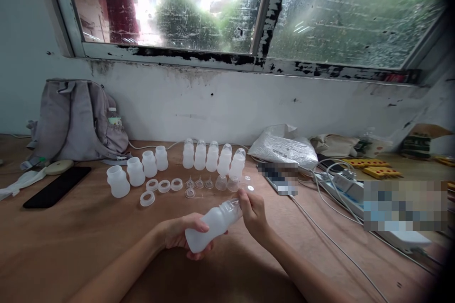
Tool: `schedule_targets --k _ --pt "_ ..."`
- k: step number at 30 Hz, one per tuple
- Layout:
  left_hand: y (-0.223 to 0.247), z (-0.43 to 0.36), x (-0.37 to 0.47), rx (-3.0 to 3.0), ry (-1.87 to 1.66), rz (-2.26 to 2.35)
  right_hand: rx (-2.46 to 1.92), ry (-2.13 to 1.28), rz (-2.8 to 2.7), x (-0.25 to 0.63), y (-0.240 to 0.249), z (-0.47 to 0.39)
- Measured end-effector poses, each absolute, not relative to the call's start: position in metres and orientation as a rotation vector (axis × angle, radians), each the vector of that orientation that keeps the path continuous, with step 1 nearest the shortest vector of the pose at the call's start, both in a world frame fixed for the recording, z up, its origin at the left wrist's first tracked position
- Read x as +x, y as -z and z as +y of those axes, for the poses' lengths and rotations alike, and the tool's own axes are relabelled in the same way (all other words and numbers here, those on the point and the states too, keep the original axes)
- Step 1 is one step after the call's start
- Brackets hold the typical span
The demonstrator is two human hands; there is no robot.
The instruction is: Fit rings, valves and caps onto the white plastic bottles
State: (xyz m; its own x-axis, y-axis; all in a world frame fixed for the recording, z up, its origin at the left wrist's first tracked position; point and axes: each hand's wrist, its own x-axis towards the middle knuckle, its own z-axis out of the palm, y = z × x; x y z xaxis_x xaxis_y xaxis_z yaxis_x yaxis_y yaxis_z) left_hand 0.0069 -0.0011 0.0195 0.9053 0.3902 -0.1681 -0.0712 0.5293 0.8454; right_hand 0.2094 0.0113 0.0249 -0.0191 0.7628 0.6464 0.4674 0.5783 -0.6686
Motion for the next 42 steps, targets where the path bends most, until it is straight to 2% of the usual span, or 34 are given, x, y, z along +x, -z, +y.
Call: schedule_targets --k 7,12,23,30,34,36,38,40,42 --pt "-0.016 0.001 0.01 1.121 -0.358 0.512 -1.198 -0.314 -1.629 0.213 -0.027 0.022" --pt "-0.015 0.004 -0.002 1.156 -0.234 0.501 -1.307 -0.302 -1.404 0.242 -0.038 0.035" --pt "-0.015 0.004 -0.002 1.154 -0.236 0.48 -1.319 0.146 -1.976 0.255 -0.024 0.052" --pt "-0.017 0.003 -0.004 1.151 -0.225 0.49 -1.519 0.169 -2.134 0.254 -0.012 0.054" --pt "-0.016 0.001 -0.001 1.168 -0.245 0.509 -1.491 0.156 -2.1 0.254 -0.014 0.052" --pt "-0.015 -0.002 0.004 1.211 -0.399 0.588 -1.385 0.122 -2.015 0.252 -0.019 0.049" --pt "-0.012 -0.004 0.011 1.335 -0.708 0.769 -1.271 -0.008 -1.919 0.246 -0.024 0.042" --pt "-0.009 -0.006 0.016 1.533 -1.002 0.998 -1.21 -0.274 -1.866 0.235 -0.026 0.032" --pt "-0.006 -0.008 0.018 1.751 -1.121 1.145 -1.146 -0.598 -1.874 0.221 -0.024 0.02"
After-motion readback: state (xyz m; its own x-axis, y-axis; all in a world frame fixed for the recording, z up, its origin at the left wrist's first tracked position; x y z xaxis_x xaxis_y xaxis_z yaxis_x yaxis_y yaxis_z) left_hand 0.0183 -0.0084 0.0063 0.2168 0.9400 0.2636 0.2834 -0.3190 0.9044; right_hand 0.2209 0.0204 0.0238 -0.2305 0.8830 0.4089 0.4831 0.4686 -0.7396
